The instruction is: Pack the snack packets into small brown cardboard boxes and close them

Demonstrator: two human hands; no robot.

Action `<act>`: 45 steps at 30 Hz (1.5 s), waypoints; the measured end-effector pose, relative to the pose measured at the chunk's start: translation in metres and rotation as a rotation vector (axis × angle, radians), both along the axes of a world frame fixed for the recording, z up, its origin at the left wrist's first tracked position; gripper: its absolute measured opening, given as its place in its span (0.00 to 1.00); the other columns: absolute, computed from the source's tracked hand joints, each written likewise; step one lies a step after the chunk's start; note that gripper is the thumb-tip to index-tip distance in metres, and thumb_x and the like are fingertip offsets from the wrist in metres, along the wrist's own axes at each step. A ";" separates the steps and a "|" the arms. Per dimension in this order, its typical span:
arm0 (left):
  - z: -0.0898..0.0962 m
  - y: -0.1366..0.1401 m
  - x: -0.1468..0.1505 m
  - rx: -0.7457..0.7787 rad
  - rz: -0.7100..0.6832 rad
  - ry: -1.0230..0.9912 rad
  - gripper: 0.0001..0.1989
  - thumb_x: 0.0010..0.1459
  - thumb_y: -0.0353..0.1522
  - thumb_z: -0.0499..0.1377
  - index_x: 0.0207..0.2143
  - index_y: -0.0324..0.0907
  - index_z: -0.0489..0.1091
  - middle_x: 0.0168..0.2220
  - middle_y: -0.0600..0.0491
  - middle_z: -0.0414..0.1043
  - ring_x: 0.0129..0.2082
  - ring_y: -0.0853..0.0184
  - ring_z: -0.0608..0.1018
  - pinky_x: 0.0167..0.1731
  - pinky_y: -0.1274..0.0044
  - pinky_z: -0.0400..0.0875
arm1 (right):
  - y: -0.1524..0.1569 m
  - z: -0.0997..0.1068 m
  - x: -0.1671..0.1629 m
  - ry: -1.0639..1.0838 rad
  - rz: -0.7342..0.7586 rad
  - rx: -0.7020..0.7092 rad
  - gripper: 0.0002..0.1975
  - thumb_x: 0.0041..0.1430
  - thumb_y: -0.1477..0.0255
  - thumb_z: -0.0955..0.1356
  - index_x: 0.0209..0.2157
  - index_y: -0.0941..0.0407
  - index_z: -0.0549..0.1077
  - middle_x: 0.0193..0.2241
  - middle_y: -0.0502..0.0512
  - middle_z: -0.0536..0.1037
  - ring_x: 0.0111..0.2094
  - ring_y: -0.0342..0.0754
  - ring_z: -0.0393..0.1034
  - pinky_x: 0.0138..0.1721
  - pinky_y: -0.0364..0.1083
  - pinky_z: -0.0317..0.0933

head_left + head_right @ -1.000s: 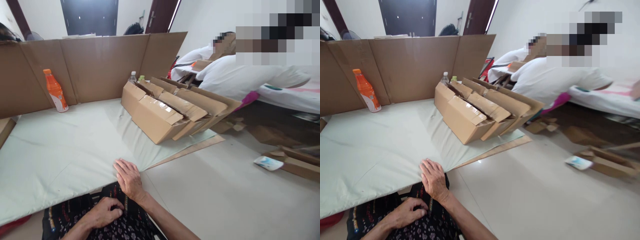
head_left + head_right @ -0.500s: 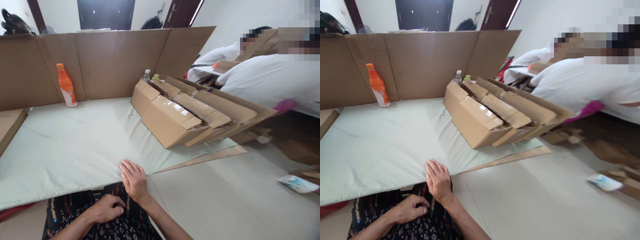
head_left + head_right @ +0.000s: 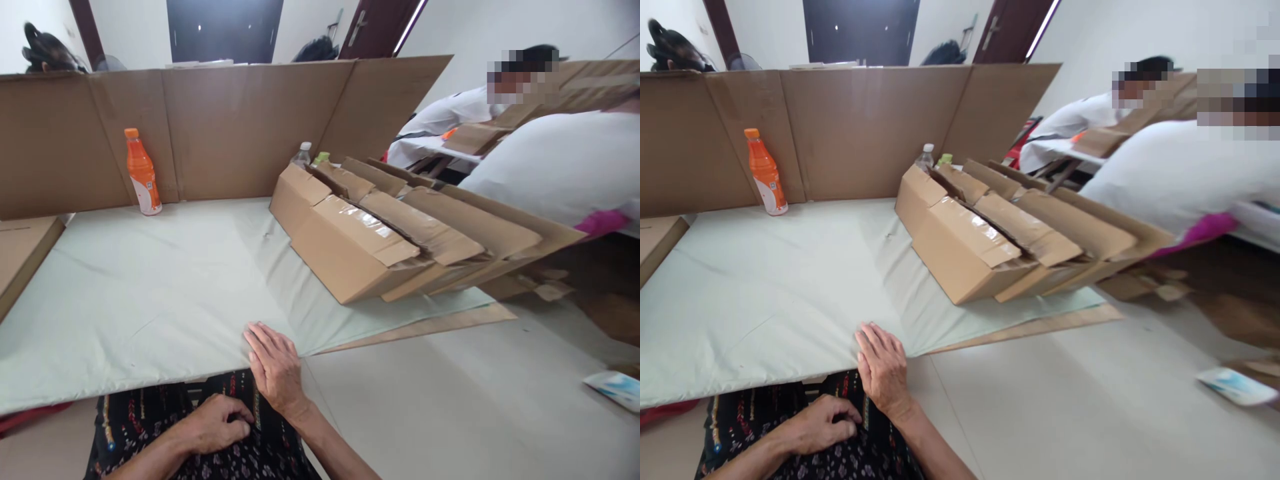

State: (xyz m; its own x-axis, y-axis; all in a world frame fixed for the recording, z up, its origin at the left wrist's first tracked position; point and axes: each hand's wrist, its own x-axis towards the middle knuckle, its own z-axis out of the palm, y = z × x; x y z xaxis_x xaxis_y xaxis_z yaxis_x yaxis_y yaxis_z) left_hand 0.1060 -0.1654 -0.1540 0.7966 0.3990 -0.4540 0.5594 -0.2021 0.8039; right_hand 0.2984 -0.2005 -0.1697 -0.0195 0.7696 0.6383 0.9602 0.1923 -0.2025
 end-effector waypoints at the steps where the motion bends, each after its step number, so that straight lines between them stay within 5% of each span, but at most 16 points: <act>1: -0.001 0.000 0.000 -0.003 0.002 -0.004 0.20 0.54 0.32 0.56 0.46 0.43 0.81 0.44 0.53 0.84 0.43 0.60 0.82 0.45 0.76 0.72 | 0.000 0.000 0.000 0.000 -0.001 0.000 0.21 0.70 0.76 0.60 0.59 0.56 0.74 0.57 0.60 0.78 0.60 0.55 0.68 0.59 0.54 0.58; 16: -0.006 0.001 0.006 -0.001 0.027 0.028 0.19 0.53 0.31 0.56 0.44 0.41 0.82 0.36 0.52 0.84 0.36 0.62 0.81 0.36 0.77 0.71 | -0.001 -0.001 0.000 0.026 0.016 0.057 0.21 0.69 0.77 0.61 0.60 0.57 0.71 0.56 0.60 0.78 0.59 0.55 0.69 0.57 0.54 0.58; 45: -0.004 -0.006 -0.002 0.046 0.062 0.015 0.20 0.53 0.30 0.56 0.46 0.41 0.82 0.43 0.51 0.84 0.43 0.61 0.83 0.43 0.77 0.73 | -0.001 -0.001 0.000 0.005 0.033 0.086 0.19 0.69 0.77 0.61 0.58 0.57 0.73 0.55 0.60 0.79 0.57 0.55 0.70 0.56 0.53 0.58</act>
State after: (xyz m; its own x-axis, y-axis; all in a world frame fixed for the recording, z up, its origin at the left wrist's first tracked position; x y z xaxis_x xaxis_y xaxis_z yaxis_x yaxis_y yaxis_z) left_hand 0.1042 -0.1718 -0.1578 0.7629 0.4683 -0.4458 0.5839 -0.2029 0.7860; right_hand 0.2987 -0.2013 -0.1710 -0.0412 0.7110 0.7020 0.9520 0.2412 -0.1883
